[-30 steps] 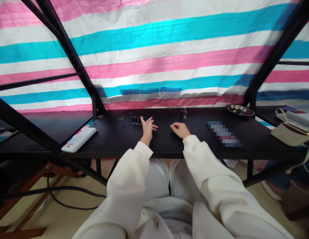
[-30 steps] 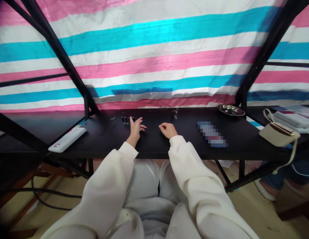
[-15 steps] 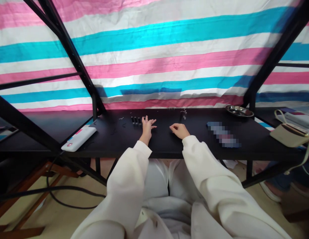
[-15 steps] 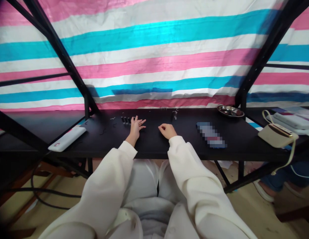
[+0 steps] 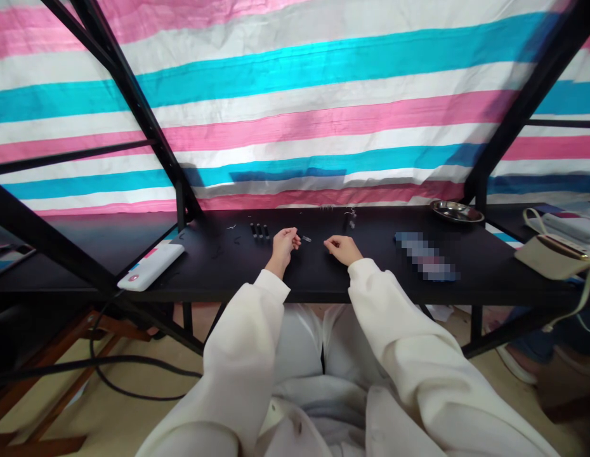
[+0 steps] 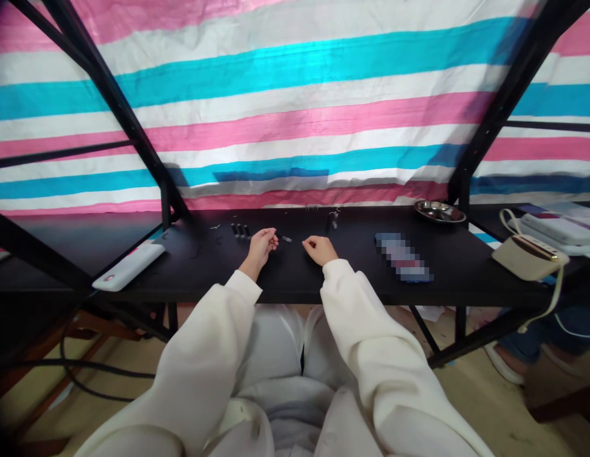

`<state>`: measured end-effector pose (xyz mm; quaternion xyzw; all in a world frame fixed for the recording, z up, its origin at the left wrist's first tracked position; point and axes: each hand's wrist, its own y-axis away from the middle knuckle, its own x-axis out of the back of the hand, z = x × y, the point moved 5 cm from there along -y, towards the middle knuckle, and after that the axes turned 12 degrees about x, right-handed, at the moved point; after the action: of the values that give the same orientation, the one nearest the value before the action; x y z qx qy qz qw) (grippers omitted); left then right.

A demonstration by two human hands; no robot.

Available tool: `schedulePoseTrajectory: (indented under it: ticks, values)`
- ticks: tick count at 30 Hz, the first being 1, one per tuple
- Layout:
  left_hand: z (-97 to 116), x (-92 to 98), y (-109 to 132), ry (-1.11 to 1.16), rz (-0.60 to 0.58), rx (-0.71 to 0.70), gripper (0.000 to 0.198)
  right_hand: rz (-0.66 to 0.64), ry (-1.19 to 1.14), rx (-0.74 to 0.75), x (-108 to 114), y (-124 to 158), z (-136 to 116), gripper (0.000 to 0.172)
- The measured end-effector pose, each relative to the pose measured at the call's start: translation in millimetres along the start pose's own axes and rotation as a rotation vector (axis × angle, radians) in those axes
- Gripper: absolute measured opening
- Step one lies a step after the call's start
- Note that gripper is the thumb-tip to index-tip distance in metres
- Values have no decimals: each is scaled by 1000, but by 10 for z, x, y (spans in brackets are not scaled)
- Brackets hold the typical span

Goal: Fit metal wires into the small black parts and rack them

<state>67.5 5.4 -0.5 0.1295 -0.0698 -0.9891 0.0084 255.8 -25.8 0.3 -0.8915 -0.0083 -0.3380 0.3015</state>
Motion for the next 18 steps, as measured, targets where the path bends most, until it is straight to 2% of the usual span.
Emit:
schedulePoseTrajectory:
  ticks: [5, 8, 12, 15, 18]
  values:
    - [-43, -52, 10, -66, -53, 38, 20, 7, -27, 75, -51, -18, 3, 24]
    - [-84, -119, 30, -135, -138, 74, 20, -55, 11, 164, -120, -28, -16, 29]
    - [-120, -187, 47, -223, -220, 87, 21, -119, 95, 184, -159, -36, 1, 18]
    - [-72, -136, 31, -186, -135, 4, 21, -114, 176, 158, -125, -38, 20, 14]
    - [-34, -88, 27, -139, -72, -47, 21, -16, 190, 139, -55, -34, 11, 15]
